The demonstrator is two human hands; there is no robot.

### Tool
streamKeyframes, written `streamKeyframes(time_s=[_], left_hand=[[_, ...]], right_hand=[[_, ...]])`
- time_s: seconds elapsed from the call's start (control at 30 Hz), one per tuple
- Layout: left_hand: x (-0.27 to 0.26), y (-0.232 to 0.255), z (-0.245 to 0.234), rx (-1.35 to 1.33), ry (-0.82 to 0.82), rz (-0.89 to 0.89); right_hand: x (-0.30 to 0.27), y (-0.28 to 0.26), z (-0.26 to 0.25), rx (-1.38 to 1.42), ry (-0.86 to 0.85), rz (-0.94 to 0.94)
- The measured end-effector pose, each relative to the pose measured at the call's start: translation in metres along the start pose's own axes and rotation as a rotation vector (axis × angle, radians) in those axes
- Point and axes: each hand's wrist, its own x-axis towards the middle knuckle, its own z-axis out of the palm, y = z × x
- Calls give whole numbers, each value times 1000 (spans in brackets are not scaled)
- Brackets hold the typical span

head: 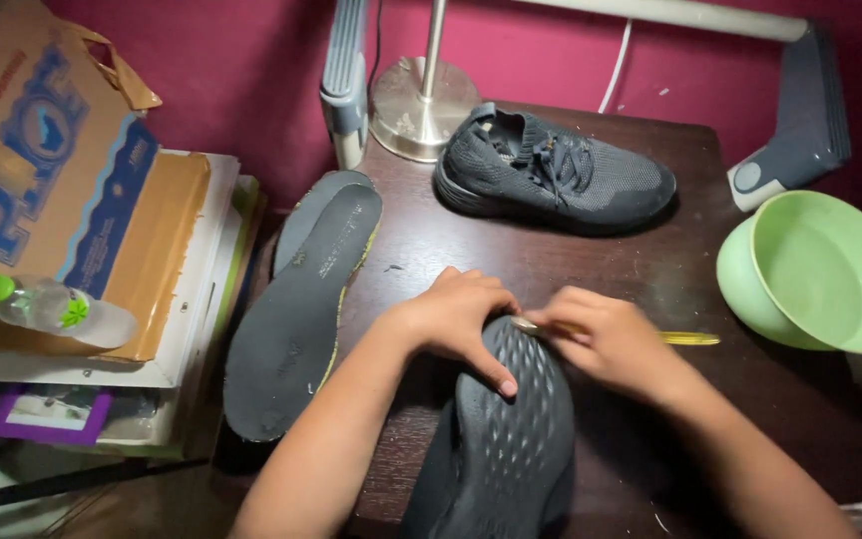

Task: Brushing and cleaning the sole of a black sneaker using a toothbrush and cleaning solution at a repair bench.

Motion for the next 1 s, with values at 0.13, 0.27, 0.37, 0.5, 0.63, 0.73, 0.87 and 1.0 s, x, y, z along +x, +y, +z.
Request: streamKeyframes(time_s=[0.13,0.27,0.37,0.5,0.63,0.73,0.87,1.0], left_hand=[[-2,2,-1,-5,-13,-2],[-4,5,-2,-17,-5,-20],[-1,2,0,-7,3,-26],[-2,3,1,8,-11,-22],[-6,8,-4,-26,1,-26],[-2,3,0,-19,-6,-29],[0,1,4,-13,-14,-19],[-7,10,-5,-33,-20,-20]], right_hand=[[3,8,21,-59,90,31],[-8,17,-13,75,-26,-24],[1,15,6,69,14,-7],[4,4,28,25,86,-17],[-5,8,-21,37,-65,-4],[-3,13,-4,41,-57,18],[2,0,22,61,56,-52],[-17,1,-28,83,-102,-18]])
